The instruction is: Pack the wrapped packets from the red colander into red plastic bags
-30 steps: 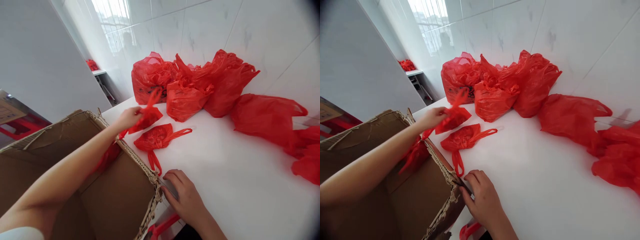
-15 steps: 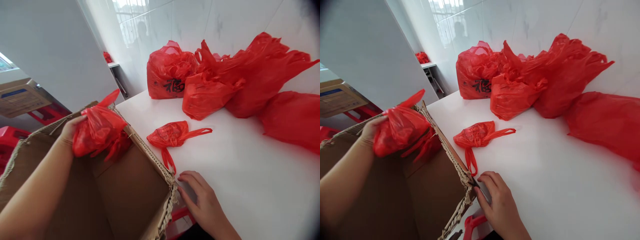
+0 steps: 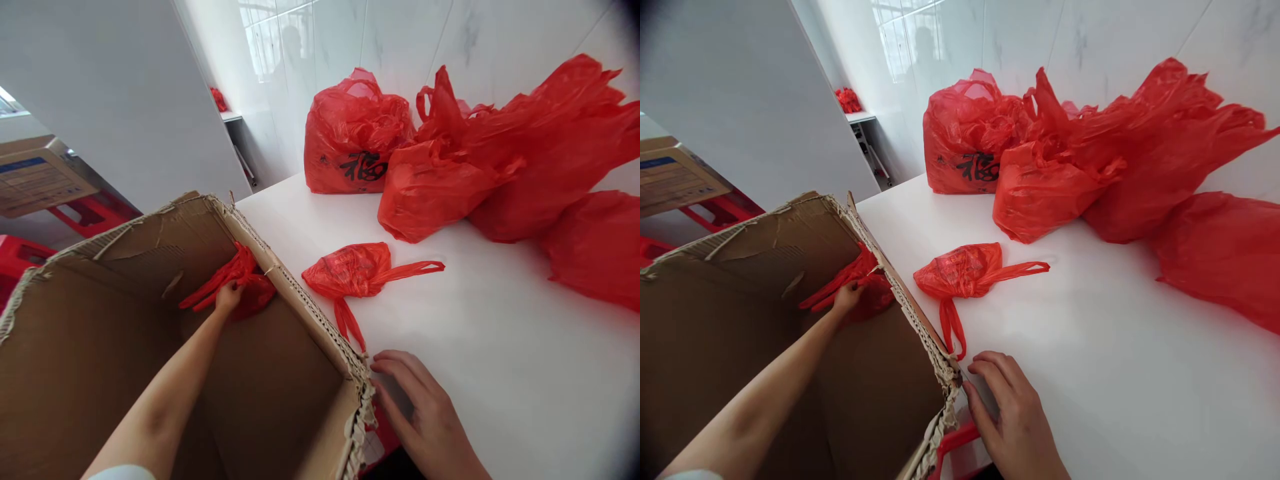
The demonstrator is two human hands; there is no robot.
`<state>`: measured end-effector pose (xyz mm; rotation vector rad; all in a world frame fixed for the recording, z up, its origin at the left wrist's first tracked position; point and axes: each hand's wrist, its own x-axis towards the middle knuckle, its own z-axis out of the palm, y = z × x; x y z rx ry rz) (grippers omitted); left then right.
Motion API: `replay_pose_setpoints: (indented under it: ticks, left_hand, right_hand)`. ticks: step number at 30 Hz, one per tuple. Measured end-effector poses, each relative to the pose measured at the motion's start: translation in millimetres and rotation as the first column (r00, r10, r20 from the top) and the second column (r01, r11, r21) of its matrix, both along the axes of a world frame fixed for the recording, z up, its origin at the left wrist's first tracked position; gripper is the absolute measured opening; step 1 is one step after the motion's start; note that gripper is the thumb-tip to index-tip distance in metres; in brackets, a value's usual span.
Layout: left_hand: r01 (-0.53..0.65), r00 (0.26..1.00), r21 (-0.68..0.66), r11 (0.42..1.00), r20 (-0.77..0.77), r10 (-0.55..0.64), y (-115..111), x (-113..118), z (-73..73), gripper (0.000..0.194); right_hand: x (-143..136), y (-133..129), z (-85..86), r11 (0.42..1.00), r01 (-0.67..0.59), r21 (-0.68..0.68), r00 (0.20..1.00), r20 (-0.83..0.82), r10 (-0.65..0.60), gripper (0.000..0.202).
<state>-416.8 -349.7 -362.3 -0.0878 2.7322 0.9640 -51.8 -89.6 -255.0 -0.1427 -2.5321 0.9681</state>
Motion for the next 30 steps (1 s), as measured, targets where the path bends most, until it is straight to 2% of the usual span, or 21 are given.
replay_pose_setpoints:
  ticks: [3,5,7,10,12,14,15,16,17,18,20,22,24,27,30]
  left_hand:
    - [-0.042,0.995,-0.043,0.998,-0.092,0.038,6,-6,9.8,0.034]
    - [-0.053,0.985,-0.036,0.998,-0.167,0.046,14,-7,28.9,0.032]
    - [-0.065,0.957,-0.005,0.998,-0.285,0.061,27,-7,61.2,0.029]
    - [-0.031,0.845,0.07,0.997,-0.53,0.064,60,0,128.8,0.025]
    - [0.104,0.756,0.089,0.991,-0.654,-0.02,92,22,172.8,0.028]
    - [0.302,0.686,0.041,0.952,-0.703,-0.187,129,61,202.6,0.023]
    - [0.443,0.641,-0.036,0.896,-0.686,-0.345,148,85,209.9,0.02]
    - [0.596,0.543,-0.218,0.773,-0.599,-0.588,166,109,212.0,0.025]
    - [0.695,0.458,-0.375,0.613,-0.427,-0.78,183,131,209.6,0.034]
    - [0.751,0.411,-0.453,0.48,-0.249,-0.877,197,149,203.8,0.045]
    - [0.775,0.398,-0.476,0.416,-0.145,-0.906,217,167,187.7,0.059]
    - [0.771,0.434,-0.44,0.46,-0.164,-0.886,228,160,174.8,0.053]
    - [0.769,0.477,-0.373,0.519,-0.204,-0.855,229,136,172.4,0.034]
    - [0.744,0.576,-0.198,0.638,-0.293,-0.763,216,93,189.9,0.019]
    - [0.669,0.704,0.095,0.737,-0.398,-0.588,186,68,221.1,0.022]
  right_hand:
    - [0,-1,0.7,1.0,-0.001,-0.008,1.0,0.006,0.001,0.015]
    - [-1,-2,1.8,1.0,-0.006,-0.027,1.0,0.016,0.006,0.014]
    - [-2,-2,2.9,0.998,-0.013,-0.054,1.0,0.027,0.014,0.013]
    - [-1,-3,3.9,0.997,-0.018,-0.079,0.999,0.033,0.021,0.014]
    - [-1,-3,4.0,0.997,-0.019,-0.079,0.999,0.033,0.022,0.015]
    - [0,-3,3.9,0.997,-0.016,-0.076,0.999,0.029,0.018,0.015]
    - [0,-3,3.8,0.997,-0.014,-0.077,0.999,0.028,0.016,0.015]
    - [-1,-3,3.6,0.997,-0.013,-0.078,1.0,0.026,0.015,0.016]
    - [-1,-4,3.5,0.997,-0.011,-0.08,1.0,0.023,0.013,0.016]
    - [-1,-4,3.2,0.997,-0.011,-0.08,1.0,0.021,0.012,0.016]
    - [0,-4,2.2,0.997,-0.009,-0.076,1.0,0.013,0.01,0.015]
    - [1,-4,0.7,0.997,-0.005,-0.071,1.0,0.004,0.005,0.014]
    - [1,-3,-0.8,0.998,-0.002,-0.07,1.0,-0.001,0.002,0.013]
    - [2,-3,-2.2,0.998,-0.003,-0.069,1.0,-0.009,0.003,0.013]
    - [2,-3,-2.2,0.997,-0.01,-0.079,1.0,-0.02,0.009,0.013]
